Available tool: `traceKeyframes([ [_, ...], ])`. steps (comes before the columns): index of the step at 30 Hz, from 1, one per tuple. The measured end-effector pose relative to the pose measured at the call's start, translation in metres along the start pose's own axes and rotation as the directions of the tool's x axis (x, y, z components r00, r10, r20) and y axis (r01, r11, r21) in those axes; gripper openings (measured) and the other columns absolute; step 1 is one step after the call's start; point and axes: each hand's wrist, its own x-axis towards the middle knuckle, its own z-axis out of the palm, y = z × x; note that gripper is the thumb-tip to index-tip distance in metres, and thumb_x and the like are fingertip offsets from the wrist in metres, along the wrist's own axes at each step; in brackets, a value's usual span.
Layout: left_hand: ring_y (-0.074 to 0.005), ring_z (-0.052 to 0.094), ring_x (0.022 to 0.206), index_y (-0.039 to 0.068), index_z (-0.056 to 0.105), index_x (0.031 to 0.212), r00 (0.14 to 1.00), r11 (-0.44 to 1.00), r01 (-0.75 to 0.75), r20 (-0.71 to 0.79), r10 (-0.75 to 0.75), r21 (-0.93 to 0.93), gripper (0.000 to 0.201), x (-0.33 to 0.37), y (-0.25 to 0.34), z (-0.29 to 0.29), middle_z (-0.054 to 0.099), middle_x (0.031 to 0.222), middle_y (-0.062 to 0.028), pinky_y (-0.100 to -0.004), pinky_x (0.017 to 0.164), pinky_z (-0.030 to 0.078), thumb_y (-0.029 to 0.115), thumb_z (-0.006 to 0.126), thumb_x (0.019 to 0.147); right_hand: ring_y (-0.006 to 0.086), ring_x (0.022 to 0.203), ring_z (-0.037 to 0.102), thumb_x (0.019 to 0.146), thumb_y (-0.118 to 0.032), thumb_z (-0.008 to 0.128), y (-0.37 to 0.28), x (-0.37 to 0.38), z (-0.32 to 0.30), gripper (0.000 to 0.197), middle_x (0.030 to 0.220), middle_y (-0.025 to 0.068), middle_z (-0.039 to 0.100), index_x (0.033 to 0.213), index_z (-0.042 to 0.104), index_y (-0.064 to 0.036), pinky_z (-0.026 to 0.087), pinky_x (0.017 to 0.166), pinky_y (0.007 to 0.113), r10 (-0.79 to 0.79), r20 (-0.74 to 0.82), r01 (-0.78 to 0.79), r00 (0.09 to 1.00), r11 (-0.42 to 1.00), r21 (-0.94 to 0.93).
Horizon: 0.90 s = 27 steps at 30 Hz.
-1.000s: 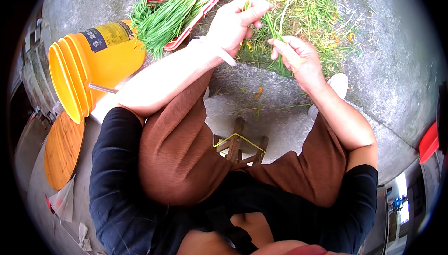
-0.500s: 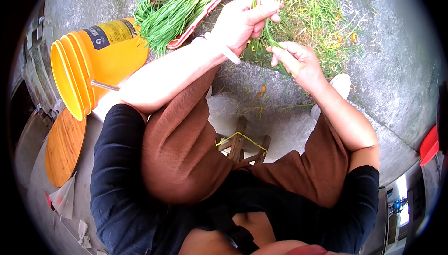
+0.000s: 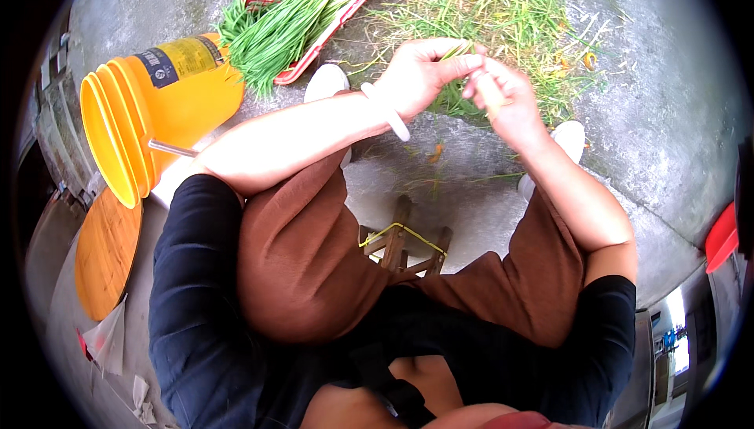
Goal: The person prepares chives by hand, stripping away yellowed or damaged leaves from a bundle and placing the cleaned chives into a red basket.
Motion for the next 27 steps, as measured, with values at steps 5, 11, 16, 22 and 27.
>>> traceKeyframes([
  [5, -0.0008, 0.041, 0.060, 0.010, 0.067, 0.095, 0.997, 0.997, -0.077, 0.021, 0.076, 0.022, 0.019, 0.007, 0.006, -0.008, 0.058, 0.074, 0.0066, -0.0161, 0.053, 0.031, 0.025, 0.058, 0.088, 0.0062, 0.057, 0.050, 0.092, -0.018, 0.049, 0.004, 0.000, 0.002, 0.020, 0.068, 0.0008, 0.057, 0.092, 0.061, -0.0025, 0.041, 0.052, 0.022, -0.022, 0.055, 0.026, 0.998, 0.997, -0.079],
  [11, -0.0119, 0.052, 0.065, 0.002, 0.058, 0.089, 0.823, 0.912, -0.398, -0.400, 0.403, 0.099, 0.018, 0.027, 0.062, -0.039, 0.056, 0.074, -0.0032, -0.0237, 0.063, 0.044, 0.019, 0.053, 0.091, 0.0351, 0.079, 0.059, 0.087, -0.022, 0.052, 0.038, 0.003, -0.031, 0.022, 0.083, 0.0179, 0.060, 0.092, 0.060, -0.0024, 0.046, 0.074, 0.045, 0.006, 0.482, 0.289, 0.876, 0.795, -0.534],
  [16, -0.0124, 0.054, 0.073, 0.002, 0.059, 0.092, 0.875, 0.874, -0.463, -0.231, 0.424, -0.150, 0.022, 0.022, 0.067, -0.050, 0.058, 0.078, -0.0038, -0.0251, 0.072, 0.044, 0.021, 0.051, 0.092, 0.0234, 0.088, 0.063, 0.083, -0.029, 0.055, 0.062, 0.055, -0.131, 0.023, 0.090, 0.0138, 0.066, 0.093, 0.067, -0.0119, 0.048, 0.079, 0.035, -0.017, -0.355, -0.228, 0.935, 0.737, -0.636],
  [22, -0.0067, 0.040, 0.060, 0.002, 0.059, 0.098, 0.918, 0.918, -0.378, -0.172, 0.356, -0.119, 0.021, 0.020, 0.051, -0.042, 0.046, 0.069, 0.0022, -0.0227, 0.058, 0.040, 0.020, 0.048, 0.094, 0.0264, 0.089, 0.063, 0.075, -0.036, 0.064, 0.097, 0.094, -0.189, 0.029, 0.088, 0.0113, 0.067, 0.091, 0.068, -0.0126, 0.048, 0.081, 0.036, 0.020, -0.615, -0.523, 0.788, 0.549, -0.652],
  [27, -0.0036, 0.032, 0.052, 0.002, 0.059, 0.098, 0.955, 0.949, -0.271, -0.167, 0.245, -0.163, 0.022, 0.019, 0.051, -0.038, 0.046, 0.069, 0.0035, -0.0183, 0.046, 0.025, 0.021, 0.048, 0.094, 0.0247, 0.082, 0.064, 0.077, -0.034, 0.065, 0.108, 0.097, -0.174, 0.024, 0.083, 0.0097, 0.067, 0.089, 0.068, -0.0130, 0.049, 0.076, 0.034, -0.039, -0.611, -0.456, 0.791, 0.628, -0.630],
])
